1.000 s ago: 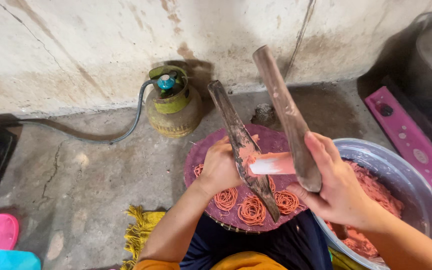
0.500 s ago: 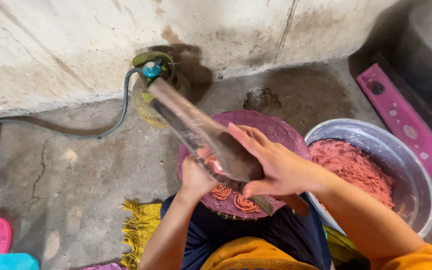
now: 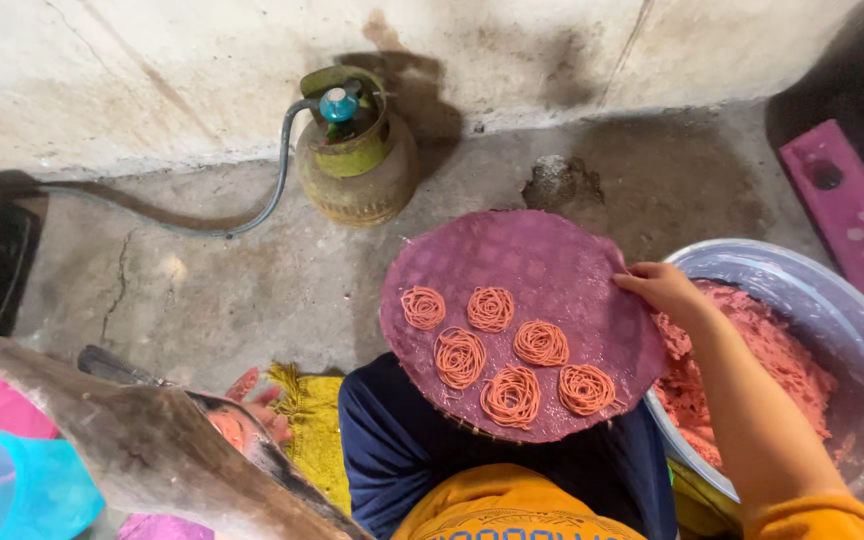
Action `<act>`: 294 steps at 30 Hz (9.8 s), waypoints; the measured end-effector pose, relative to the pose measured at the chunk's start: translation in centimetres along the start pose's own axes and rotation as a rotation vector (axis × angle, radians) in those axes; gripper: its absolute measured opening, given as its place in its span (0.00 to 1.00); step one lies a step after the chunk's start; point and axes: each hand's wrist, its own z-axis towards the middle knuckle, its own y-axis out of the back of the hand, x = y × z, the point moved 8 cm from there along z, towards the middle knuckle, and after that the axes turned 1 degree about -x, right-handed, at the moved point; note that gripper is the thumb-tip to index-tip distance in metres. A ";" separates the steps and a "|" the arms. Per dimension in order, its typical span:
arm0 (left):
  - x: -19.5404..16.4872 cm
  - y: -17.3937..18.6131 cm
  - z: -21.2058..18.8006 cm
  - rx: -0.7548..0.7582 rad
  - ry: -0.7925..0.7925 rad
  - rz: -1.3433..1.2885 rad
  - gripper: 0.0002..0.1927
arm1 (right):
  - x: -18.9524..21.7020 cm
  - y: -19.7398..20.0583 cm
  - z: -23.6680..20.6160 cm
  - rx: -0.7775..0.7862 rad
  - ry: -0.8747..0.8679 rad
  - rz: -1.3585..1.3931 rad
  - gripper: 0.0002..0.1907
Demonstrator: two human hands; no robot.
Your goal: The person sits on the floor and uses a wooden dough extruder to press pink dough into spiral shapes on a purple mat. They repeatedly load dough into the extruder, push the plunger, and arrange the formed spirals on the mat.
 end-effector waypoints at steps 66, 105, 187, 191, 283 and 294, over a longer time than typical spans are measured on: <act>-9.4 -28.5 12.2 0.463 0.522 -1.670 0.27 | 5.5 -4.1 -25.4 0.719 0.111 0.384 0.47; -0.2 -37.9 -6.2 1.215 0.538 -0.217 0.23 | 3.1 -2.3 -27.9 0.554 0.173 0.252 0.42; -6.6 -40.1 8.3 0.858 0.785 -1.525 0.43 | 6.1 1.0 -23.5 0.376 0.129 0.142 0.41; 2.9 -43.1 0.2 1.127 0.884 -0.491 0.35 | 6.1 0.7 -22.6 0.330 0.129 0.142 0.40; 0.8 -46.1 -10.2 1.181 1.002 -0.661 0.32 | 0.4 3.7 -30.9 0.193 0.028 -0.096 0.27; -0.2 -43.3 -8.6 1.223 0.752 -0.337 0.29 | -2.1 4.9 -28.0 0.078 0.094 -0.100 0.20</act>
